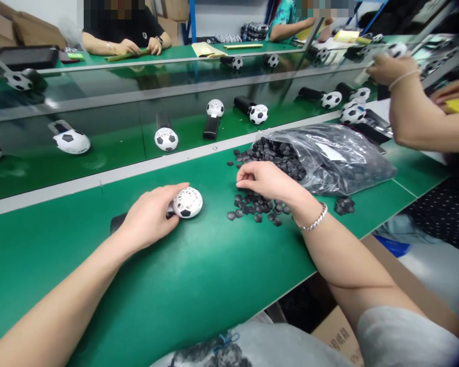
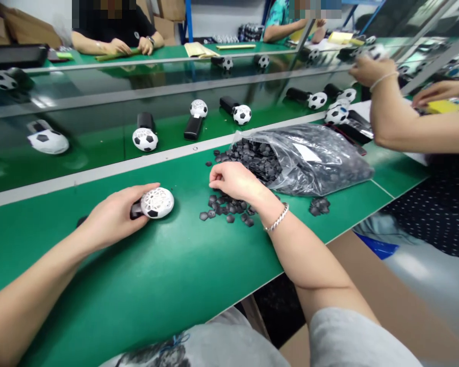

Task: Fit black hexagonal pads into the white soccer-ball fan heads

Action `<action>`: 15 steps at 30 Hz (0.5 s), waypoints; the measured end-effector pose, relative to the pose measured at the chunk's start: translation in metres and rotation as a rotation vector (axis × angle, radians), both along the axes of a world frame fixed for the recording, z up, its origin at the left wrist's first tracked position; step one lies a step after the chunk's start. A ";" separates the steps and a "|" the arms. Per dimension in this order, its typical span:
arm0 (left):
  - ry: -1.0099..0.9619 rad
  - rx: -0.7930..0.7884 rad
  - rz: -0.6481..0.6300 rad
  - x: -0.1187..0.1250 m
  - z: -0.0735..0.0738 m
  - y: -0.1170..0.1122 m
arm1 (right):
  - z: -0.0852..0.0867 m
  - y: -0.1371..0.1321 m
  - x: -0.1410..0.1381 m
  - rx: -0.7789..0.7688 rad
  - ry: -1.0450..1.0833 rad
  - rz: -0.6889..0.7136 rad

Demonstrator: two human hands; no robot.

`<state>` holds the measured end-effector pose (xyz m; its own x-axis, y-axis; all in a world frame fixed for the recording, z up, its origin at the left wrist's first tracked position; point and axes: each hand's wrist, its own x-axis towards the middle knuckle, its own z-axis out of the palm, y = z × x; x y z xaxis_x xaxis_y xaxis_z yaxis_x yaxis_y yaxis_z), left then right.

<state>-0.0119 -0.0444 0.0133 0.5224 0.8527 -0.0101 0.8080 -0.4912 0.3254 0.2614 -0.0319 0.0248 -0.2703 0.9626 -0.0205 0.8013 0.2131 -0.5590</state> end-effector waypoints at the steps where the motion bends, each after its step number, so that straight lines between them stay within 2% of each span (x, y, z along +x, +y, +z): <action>1: 0.017 0.024 -0.012 -0.001 0.000 0.001 | -0.001 0.001 0.004 -0.022 -0.098 -0.011; 4: 0.036 0.060 -0.025 0.000 -0.001 0.002 | -0.005 0.001 0.002 -0.024 -0.331 0.026; 9: 0.029 0.096 -0.071 0.001 -0.001 -0.001 | -0.002 -0.011 -0.018 0.133 -0.659 0.128; 12: 0.023 0.098 -0.085 0.002 0.000 -0.001 | -0.002 -0.018 -0.030 0.175 -0.759 0.178; 15: 0.027 0.095 -0.072 0.003 0.000 -0.002 | -0.008 -0.017 -0.036 0.196 -0.785 0.148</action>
